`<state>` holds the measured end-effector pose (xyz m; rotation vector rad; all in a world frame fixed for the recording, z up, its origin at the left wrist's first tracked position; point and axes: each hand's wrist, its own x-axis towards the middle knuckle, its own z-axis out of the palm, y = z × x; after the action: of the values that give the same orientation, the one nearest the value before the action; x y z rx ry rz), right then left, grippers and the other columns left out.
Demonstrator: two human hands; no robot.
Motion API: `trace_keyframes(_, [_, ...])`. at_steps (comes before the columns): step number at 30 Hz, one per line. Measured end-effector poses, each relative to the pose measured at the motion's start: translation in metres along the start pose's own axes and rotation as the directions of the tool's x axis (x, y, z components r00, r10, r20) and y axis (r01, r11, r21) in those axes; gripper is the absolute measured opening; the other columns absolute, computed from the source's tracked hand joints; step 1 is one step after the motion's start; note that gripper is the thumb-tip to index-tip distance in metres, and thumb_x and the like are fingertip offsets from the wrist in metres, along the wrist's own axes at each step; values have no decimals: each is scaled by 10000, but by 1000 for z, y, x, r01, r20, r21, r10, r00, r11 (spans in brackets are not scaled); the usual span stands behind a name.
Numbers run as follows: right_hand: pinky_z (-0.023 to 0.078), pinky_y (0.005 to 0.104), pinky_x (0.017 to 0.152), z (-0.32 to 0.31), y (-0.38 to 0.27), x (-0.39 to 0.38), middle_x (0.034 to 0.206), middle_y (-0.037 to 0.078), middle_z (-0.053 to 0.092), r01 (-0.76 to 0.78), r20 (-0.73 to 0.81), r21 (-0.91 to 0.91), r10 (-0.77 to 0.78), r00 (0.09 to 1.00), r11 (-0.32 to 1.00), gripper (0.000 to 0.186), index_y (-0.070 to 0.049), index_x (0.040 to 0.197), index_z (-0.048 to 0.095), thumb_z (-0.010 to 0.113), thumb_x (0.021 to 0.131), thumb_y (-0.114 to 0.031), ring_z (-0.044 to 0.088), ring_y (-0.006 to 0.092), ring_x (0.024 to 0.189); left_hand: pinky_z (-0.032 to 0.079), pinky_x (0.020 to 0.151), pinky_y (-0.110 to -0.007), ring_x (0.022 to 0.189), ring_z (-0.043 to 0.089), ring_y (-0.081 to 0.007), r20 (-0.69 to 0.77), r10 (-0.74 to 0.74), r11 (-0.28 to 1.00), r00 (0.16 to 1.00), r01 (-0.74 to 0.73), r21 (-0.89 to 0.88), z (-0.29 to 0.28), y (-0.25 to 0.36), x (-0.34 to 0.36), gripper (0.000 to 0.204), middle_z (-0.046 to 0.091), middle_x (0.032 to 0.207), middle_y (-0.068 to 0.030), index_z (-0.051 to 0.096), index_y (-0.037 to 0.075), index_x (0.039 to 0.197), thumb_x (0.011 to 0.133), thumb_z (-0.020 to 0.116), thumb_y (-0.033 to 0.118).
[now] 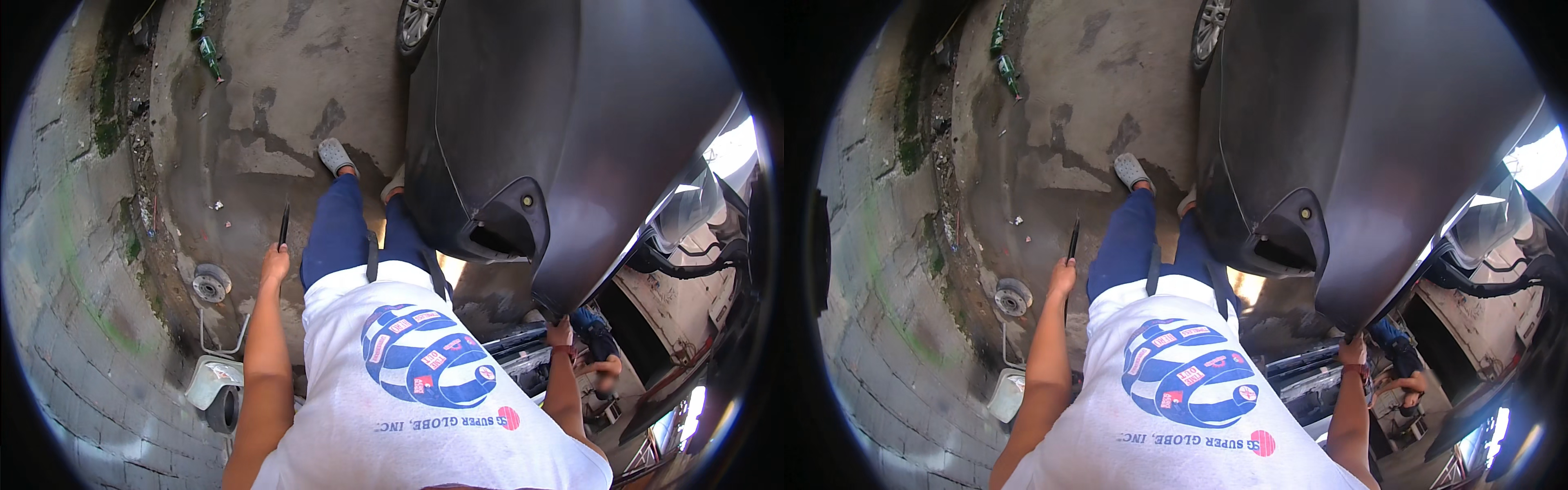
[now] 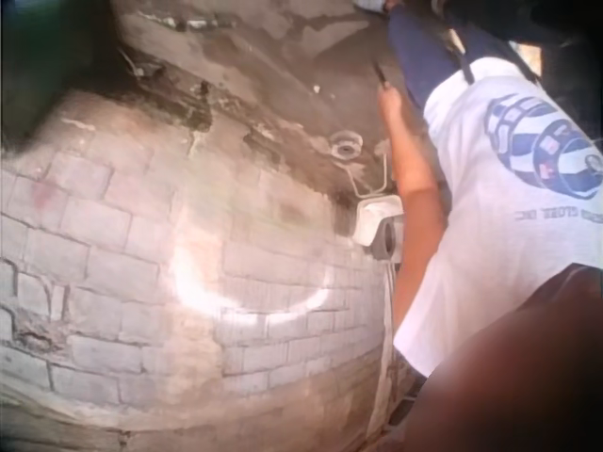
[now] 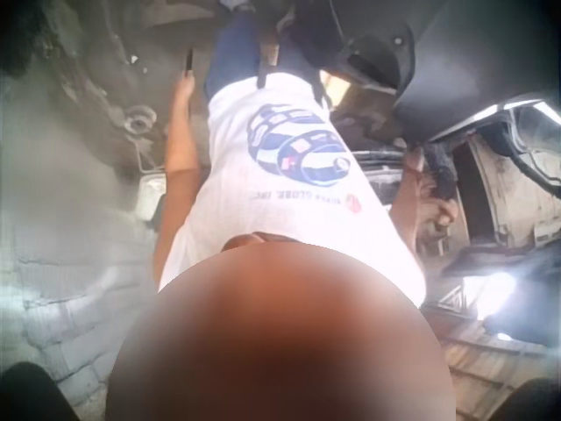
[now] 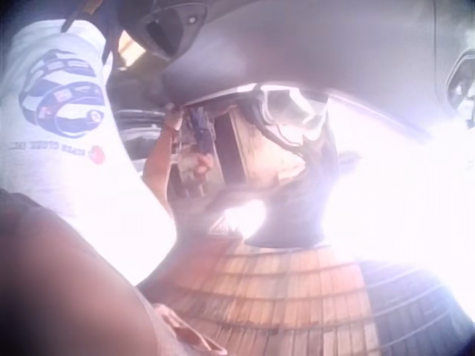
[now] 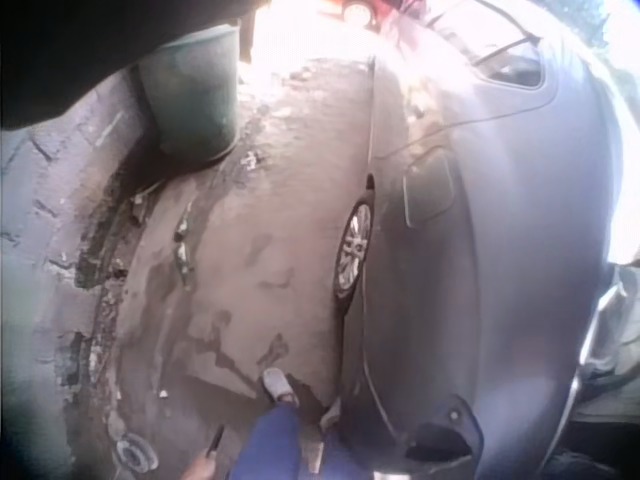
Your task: The person scrapes the rear quarter panel of a silver car with a scraper, then reattaches the rear bumper by aligning and pressing it into place. The person also briefly touches the trunk area.
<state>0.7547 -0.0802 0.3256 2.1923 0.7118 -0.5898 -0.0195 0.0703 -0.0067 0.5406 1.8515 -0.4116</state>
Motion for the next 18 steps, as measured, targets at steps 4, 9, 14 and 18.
trace_keyframes(4, [515, 513, 1133, 64, -28, -75, 1379, 353, 691, -252, 298, 47, 228, 927, 967, 710, 79, 1379, 645, 848, 844, -340, 662, 473, 1336, 497, 1115, -529, 1326, 648, -472, -80, 194, 981, 978, -194, 11, -31, 46, 14, 517, 705, 1369, -304, 642, -10, 1420, 1140, 499, 400])
trace_keyframes(9, [540, 443, 1104, 137, -107, -125, 1382, 267, 726, -183, 630, 286, -40, 776, 941, 696, 60, 1438, 637, 856, 894, -316, 711, 363, 1294, 596, 886, -472, 971, 772, -371, -30, 200, 977, 979, -201, -65, -49, 80, 23, 508, 764, 1160, -242, 653, -4, 1384, 1139, 512, 418])
trace_keyframes(14, [526, 404, 1117, 182, -177, -148, 1418, 210, 723, -186, 584, 514, -183, 791, 837, 733, 13, 1527, 597, 842, 910, -299, 697, 322, 1314, 590, 694, -428, 795, 750, -285, -2, 278, 961, 961, -278, 5, -59, 70, 46, 480, 760, 1007, -182, 675, -16, 1297, 1132, 539, 414])
trace_keyframes(18, [520, 416, 1131, 209, -212, -162, 1445, 240, 695, -178, 476, 671, -234, 848, 720, 758, 18, 1543, 565, 835, 907, -295, 680, 346, 1343, 594, 672, -428, 759, 739, -273, 34, 234, 962, 972, -237, 132, -71, 37, 70, 464, 745, 950, -167, 690, -34, 1237, 1131, 543, 394])
